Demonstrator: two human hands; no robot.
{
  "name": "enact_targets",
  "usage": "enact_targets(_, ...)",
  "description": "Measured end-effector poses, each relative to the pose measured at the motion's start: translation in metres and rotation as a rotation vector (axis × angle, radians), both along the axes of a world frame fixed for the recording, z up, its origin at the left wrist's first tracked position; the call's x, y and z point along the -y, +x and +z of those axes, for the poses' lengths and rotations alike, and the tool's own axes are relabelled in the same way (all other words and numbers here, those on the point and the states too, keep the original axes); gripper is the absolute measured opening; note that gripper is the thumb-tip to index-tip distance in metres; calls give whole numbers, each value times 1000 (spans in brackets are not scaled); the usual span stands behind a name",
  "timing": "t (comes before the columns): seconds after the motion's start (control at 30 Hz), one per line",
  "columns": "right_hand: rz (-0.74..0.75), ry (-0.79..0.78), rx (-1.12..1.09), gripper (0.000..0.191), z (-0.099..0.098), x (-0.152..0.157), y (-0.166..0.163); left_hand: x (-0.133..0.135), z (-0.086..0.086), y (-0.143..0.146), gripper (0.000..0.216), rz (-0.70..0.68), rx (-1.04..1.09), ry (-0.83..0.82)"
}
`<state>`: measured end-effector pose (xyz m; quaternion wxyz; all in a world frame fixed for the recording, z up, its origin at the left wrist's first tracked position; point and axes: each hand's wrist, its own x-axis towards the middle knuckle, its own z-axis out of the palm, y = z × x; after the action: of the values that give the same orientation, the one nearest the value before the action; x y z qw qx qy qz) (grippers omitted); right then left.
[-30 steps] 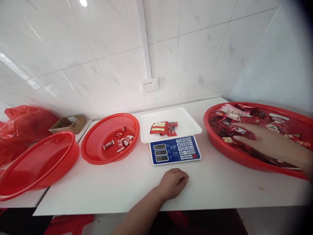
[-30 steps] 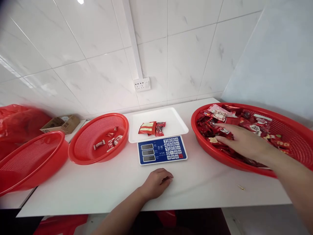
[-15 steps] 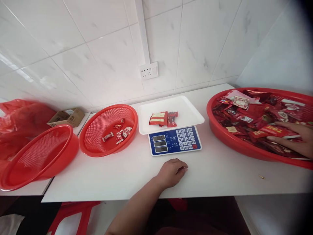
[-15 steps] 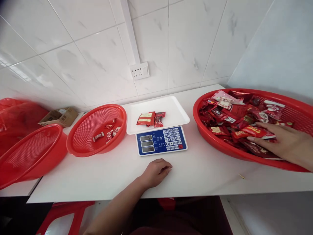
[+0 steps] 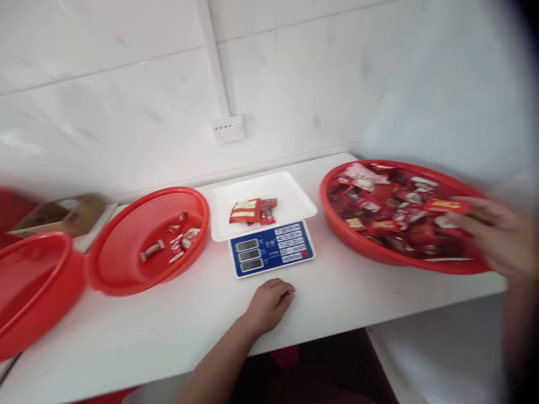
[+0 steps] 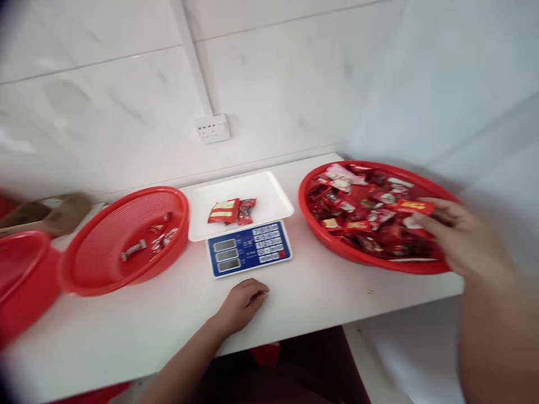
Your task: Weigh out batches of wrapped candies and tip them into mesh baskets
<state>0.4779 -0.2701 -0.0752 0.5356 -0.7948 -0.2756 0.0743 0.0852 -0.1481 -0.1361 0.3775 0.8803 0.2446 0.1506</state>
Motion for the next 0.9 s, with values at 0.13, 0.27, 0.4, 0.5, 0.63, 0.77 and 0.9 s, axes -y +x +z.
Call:
enact_targets(0.13, -31, 127, -241, 25, 20, -5, -16, -2, 0, 2, 19, 15, 32, -34)
enact_targets(0.27, 48, 63, -186, 17, 26, -2, -20, -2, 1, 4, 19, 6, 15, -51)
enact_targets(0.4, 114, -51, -106, 25, 28, -4, -26, -2, 2, 5, 19, 15, 14, -62)
enact_targets(0.5, 205, -270, 76, 45, 28, -8, -27, -2, 2, 5, 19, 28, 19, -76)
enact_targets(0.63, 259, -563, 275, 60, 29, -19, -21, -2, 2, 4, 21, 28, 12, -87)
enact_targets(0.77, 275, -724, 373, 55, 32, -32, -12, -2, 2, 4, 21, 31, 27, -82)
enact_targets(0.9, 290, -709, 407, 41, 29, -40, -3, -1, 3, 4, 20, 33, 31, -72)
